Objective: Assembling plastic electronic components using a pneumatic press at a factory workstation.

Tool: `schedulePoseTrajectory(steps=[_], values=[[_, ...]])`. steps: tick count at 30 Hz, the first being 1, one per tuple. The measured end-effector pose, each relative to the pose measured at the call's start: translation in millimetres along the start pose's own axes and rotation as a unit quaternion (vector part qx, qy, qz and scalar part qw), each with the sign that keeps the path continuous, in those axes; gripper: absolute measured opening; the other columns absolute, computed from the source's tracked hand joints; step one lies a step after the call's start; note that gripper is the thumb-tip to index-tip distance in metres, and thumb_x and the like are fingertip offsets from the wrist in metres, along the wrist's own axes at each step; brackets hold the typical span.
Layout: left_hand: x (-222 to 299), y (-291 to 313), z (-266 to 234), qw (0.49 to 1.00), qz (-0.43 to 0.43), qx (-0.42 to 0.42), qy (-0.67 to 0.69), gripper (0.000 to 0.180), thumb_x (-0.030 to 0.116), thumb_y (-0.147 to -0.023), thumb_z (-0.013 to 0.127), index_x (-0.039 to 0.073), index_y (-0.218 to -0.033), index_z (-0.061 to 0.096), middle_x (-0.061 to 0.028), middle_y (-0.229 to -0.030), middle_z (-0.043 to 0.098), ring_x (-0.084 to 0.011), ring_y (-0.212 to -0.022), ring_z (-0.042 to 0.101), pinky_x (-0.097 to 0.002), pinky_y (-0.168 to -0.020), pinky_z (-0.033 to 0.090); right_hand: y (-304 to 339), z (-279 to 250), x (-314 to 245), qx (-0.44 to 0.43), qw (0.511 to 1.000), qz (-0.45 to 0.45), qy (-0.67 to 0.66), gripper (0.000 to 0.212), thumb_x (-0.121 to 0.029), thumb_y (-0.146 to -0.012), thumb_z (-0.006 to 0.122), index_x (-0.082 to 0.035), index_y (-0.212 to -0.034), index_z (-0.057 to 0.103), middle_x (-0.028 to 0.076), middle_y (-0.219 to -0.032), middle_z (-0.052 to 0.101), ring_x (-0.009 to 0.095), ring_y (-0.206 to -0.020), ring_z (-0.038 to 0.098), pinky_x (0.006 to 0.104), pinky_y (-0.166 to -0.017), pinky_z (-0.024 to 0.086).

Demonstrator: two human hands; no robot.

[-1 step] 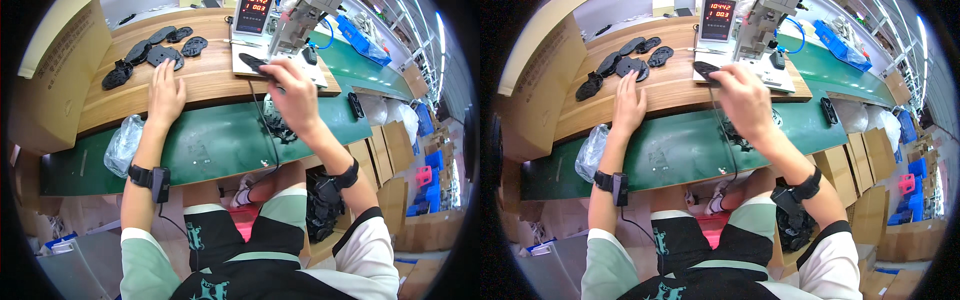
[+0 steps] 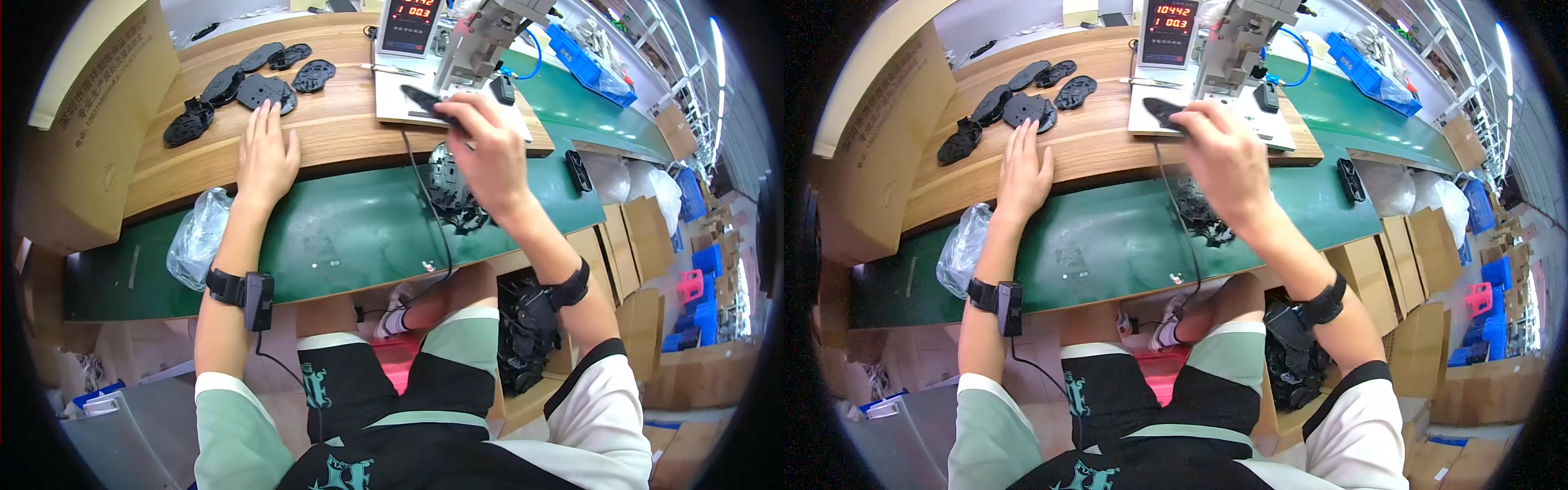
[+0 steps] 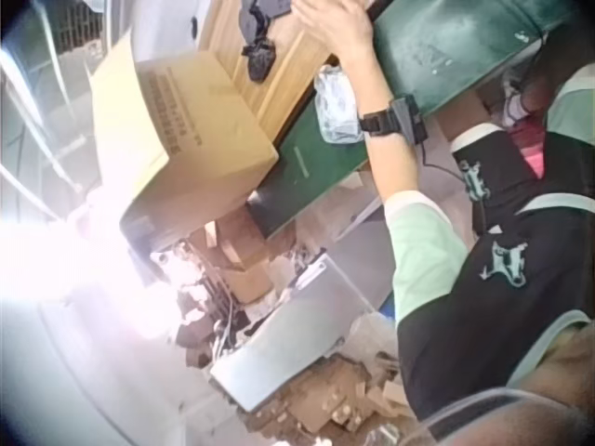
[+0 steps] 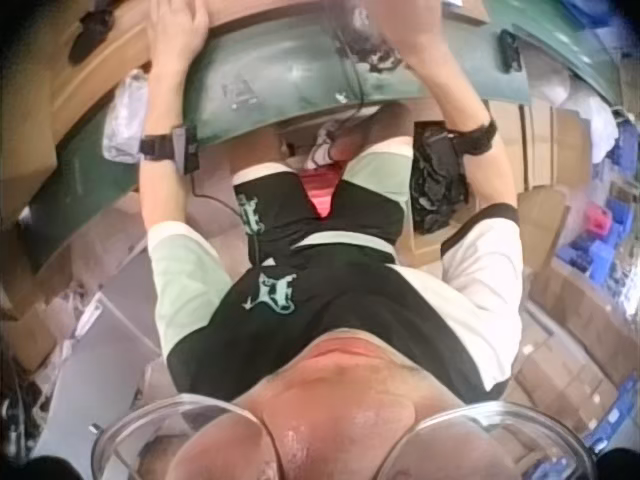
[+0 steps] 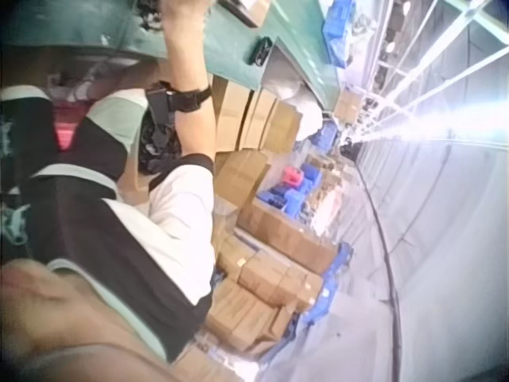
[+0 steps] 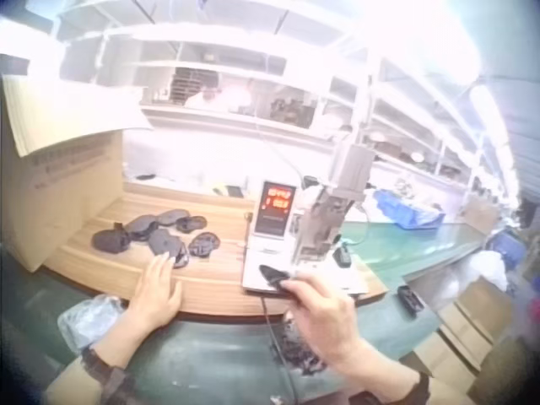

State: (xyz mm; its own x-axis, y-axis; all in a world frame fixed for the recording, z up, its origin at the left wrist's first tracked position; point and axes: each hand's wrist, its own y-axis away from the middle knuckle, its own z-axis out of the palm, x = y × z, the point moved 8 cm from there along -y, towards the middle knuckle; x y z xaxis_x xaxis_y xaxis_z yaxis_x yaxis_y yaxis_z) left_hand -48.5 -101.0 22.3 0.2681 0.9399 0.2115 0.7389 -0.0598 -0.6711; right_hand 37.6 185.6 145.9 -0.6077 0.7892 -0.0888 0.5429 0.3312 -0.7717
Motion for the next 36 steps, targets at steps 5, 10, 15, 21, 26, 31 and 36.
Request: schedulePoseTrajectory(steps=[5, 10, 15, 21, 26, 31, 36], values=[[12.1, -0.8, 11.7, 0.994, -0.011, -0.108, 0.017, 0.053, 0.030, -0.105, 0.053, 0.002, -0.150, 0.053, -0.0226, -0.157, 0.050, -0.0365, -0.149, 0.042, -0.0496, -0.125, 0.030, 12.7, -9.3, 67.9, -0.027, 0.997, 0.028, 0.064, 0.033, 0.001, -0.082, 0.071, -0.008, -0.114, 0.074, 0.009, -0.116, 0.072, 0.034, -0.106, 0.069, 0.0440, -0.094, 0.055], [19.0, -4.5, 2.0, 0.997, 0.010, -0.058, 0.042, 0.043, 0.023, -0.101, 0.059, 0.002, -0.139, 0.059, -0.0200, -0.141, 0.059, -0.0373, -0.141, 0.049, -0.0501, -0.119, 0.037, 17.4, 12.1, 98.1, -0.081, 0.989, 0.070, 0.101, 0.035, 0.001, -0.084, 0.070, -0.006, -0.117, 0.074, 0.012, -0.115, 0.074, 0.036, -0.106, 0.070, 0.0433, -0.094, 0.055], [25.7, -4.2, -6.6, 0.997, 0.026, -0.033, 0.067, 0.036, 0.015, -0.097, 0.064, 0.003, -0.131, 0.062, -0.0184, -0.124, 0.060, -0.0372, -0.125, 0.055, -0.0472, -0.109, 0.044, 18.0, 18.3, 103.4, -0.123, 0.984, 0.104, 0.073, 0.034, 0.000, -0.078, 0.073, -0.006, -0.111, 0.076, 0.013, -0.110, 0.074, 0.036, -0.106, 0.070, 0.0439, -0.094, 0.054], [29.4, -12.1, -15.1, 0.996, -0.003, -0.027, 0.090, 0.031, 0.017, -0.092, 0.068, 0.006, -0.120, 0.068, -0.0144, -0.114, 0.062, -0.0347, -0.116, 0.058, -0.0500, -0.108, 0.041, 12.0, 24.5, 100.2, -0.156, 0.976, 0.091, 0.118, 0.031, -0.005, -0.074, 0.074, -0.007, -0.105, 0.077, 0.013, -0.104, 0.075, 0.034, -0.101, 0.072, 0.0438, -0.091, 0.056], [-1.3, -9.7, -15.5, 0.996, -0.037, 0.080, -0.031, 0.045, 0.027, -0.096, 0.070, 0.010, -0.136, 0.061, -0.0166, -0.133, 0.061, -0.0370, -0.127, 0.055, -0.0518, -0.116, 0.034, 3.8, 18.8, 103.5, -0.184, 0.975, 0.071, 0.104, 0.031, -0.008, -0.075, 0.074, -0.007, -0.106, 0.077, 0.013, -0.104, 0.075, 0.036, -0.101, 0.072, 0.0454, -0.090, 0.057], [-2.9, -13.8, 5.3, 0.995, -0.069, -0.077, -0.014, 0.040, 0.036, -0.102, 0.064, 0.019, -0.138, 0.070, -0.0197, -0.153, 0.055, -0.0410, -0.135, 0.057, -0.0540, -0.113, 0.042, 12.0, 30.3, 100.2, -0.133, 0.985, 0.057, 0.093, 0.013, 0.000, -0.077, 0.065, -0.001, -0.088, 0.072, 0.020, -0.093, 0.072, 0.040, -0.095, 0.071, 0.0513, -0.088, 0.056], [-34.8, -11.6, -3.5, 0.998, -0.033, 0.005, 0.055, 0.031, 0.026, -0.101, 0.070, 0.009, -0.127, 0.068, -0.0250, -0.142, 0.057, -0.0429, -0.131, 0.057, -0.0493, -0.105, 0.048, 6.7, 34.9, 84.8, -0.104, 0.987, 0.055, 0.113, 0.011, -0.001, -0.076, 0.067, -0.005, -0.084, 0.073, 0.016, -0.090, 0.072, 0.036, -0.093, 0.072, 0.0484, -0.084, 0.056]])
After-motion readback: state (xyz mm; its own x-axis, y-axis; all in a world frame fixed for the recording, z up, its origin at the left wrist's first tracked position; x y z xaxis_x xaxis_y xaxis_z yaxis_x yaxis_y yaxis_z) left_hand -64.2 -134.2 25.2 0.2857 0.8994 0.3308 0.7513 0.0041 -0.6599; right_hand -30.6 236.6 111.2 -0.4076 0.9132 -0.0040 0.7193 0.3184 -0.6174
